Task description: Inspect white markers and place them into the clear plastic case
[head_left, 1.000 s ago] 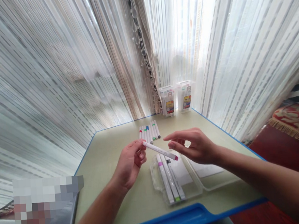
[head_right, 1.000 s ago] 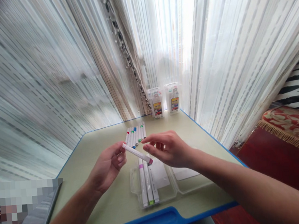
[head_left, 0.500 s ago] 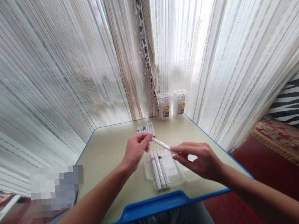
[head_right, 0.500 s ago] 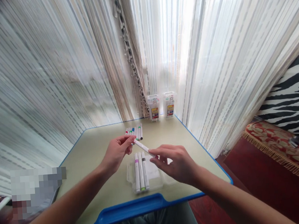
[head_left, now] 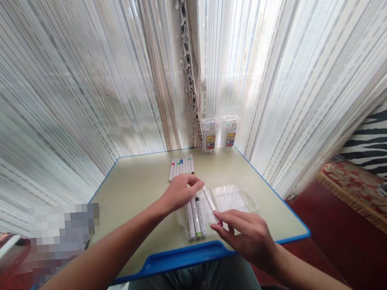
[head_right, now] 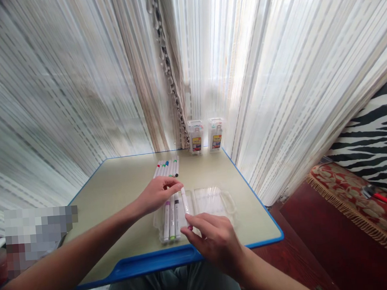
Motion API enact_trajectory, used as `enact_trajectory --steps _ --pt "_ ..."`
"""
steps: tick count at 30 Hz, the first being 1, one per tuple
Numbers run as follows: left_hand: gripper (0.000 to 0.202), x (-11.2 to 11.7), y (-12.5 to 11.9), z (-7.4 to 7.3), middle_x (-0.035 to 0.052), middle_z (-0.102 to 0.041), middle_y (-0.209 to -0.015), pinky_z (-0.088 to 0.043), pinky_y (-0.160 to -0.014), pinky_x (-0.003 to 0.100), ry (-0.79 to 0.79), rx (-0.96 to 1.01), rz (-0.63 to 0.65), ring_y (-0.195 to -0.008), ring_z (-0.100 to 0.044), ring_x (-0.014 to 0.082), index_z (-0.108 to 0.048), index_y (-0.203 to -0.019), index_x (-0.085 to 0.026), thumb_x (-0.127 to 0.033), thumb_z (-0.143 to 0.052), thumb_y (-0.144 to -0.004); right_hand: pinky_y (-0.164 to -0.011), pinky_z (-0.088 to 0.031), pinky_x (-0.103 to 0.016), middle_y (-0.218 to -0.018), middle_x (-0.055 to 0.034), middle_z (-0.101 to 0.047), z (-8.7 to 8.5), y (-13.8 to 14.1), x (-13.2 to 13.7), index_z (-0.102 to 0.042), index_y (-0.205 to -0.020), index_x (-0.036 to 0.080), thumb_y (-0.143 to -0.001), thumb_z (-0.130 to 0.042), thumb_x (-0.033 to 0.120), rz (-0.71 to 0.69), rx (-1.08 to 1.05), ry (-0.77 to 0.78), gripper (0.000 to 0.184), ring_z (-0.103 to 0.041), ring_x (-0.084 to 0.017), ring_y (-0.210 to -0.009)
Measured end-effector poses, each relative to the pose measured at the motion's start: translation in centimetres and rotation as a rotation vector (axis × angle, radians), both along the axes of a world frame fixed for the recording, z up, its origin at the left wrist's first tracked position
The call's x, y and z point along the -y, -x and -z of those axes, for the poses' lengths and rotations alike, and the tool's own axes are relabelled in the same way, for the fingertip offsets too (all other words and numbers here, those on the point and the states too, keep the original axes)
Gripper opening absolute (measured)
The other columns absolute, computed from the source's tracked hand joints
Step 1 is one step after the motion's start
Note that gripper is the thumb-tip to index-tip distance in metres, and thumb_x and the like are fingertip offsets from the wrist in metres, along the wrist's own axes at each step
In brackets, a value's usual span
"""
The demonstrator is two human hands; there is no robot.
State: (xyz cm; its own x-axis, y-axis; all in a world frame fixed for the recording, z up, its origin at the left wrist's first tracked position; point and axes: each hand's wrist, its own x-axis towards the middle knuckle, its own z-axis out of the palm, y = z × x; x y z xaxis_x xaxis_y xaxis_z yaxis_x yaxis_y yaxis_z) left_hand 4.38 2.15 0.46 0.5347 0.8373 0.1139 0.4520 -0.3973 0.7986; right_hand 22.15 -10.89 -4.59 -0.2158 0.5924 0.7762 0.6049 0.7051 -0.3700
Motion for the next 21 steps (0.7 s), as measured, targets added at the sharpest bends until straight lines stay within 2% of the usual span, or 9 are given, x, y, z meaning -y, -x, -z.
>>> enact_trajectory --steps 4,9,15,21 --pt "0.027 0.2 0.3 -0.5 0.0074 -0.076 -0.090 -0.047 -0.068 0.029 -0.067 -0.131 0.004 -0.079 -0.066 0.0214 -0.078 -0.085 -0.016 -0.030 -0.055 -0.085 -0.063 -0.056 -0.023 -0.083 -0.0058 -0.076 0.6 0.3 -0.2 -0.070 -0.110 0.014 -0.089 -0.071 0.018 -0.011 -0.006 0.035 0.021 -0.073 -0.015 -0.068" --pt "0.026 -0.2 0.3 0.3 0.0089 -0.076 -0.088 -0.048 -0.075 0.032 -0.112 -0.241 0.023 -0.083 -0.068 0.0241 -0.078 -0.081 -0.018 -0.019 -0.052 -0.080 -0.063 -0.057 -0.024 -0.082 -0.0062 -0.077 0.8 0.6 -0.3 -0.071 -0.108 0.016 -0.090 -0.070 0.022 -0.003 -0.012 0.121 0.019 -0.073 -0.016 -0.068" --pt "0.026 -0.8 0.2 1.0 0.0101 -0.073 -0.087 -0.047 -0.080 0.035 -0.177 -0.291 0.068 -0.084 -0.066 0.0246 -0.078 -0.086 -0.017 -0.016 -0.053 -0.081 -0.063 -0.056 -0.025 -0.082 -0.0062 -0.077 1.1 0.4 -0.7 -0.072 -0.106 0.016 -0.090 -0.070 0.028 -0.018 0.051 0.219 0.020 -0.073 -0.017 -0.067" --pt "0.023 -1.0 0.2 1.5 0.0094 -0.068 -0.086 -0.045 -0.082 0.034 -0.230 -0.270 0.079 -0.083 -0.063 0.0230 -0.075 -0.087 -0.015 -0.020 -0.053 -0.086 -0.068 -0.058 -0.027 -0.091 -0.0078 -0.077 1.0 0.2 -0.7 -0.071 -0.112 0.016 -0.091 -0.068 0.025 -0.049 0.121 0.284 0.023 -0.074 -0.018 -0.073"
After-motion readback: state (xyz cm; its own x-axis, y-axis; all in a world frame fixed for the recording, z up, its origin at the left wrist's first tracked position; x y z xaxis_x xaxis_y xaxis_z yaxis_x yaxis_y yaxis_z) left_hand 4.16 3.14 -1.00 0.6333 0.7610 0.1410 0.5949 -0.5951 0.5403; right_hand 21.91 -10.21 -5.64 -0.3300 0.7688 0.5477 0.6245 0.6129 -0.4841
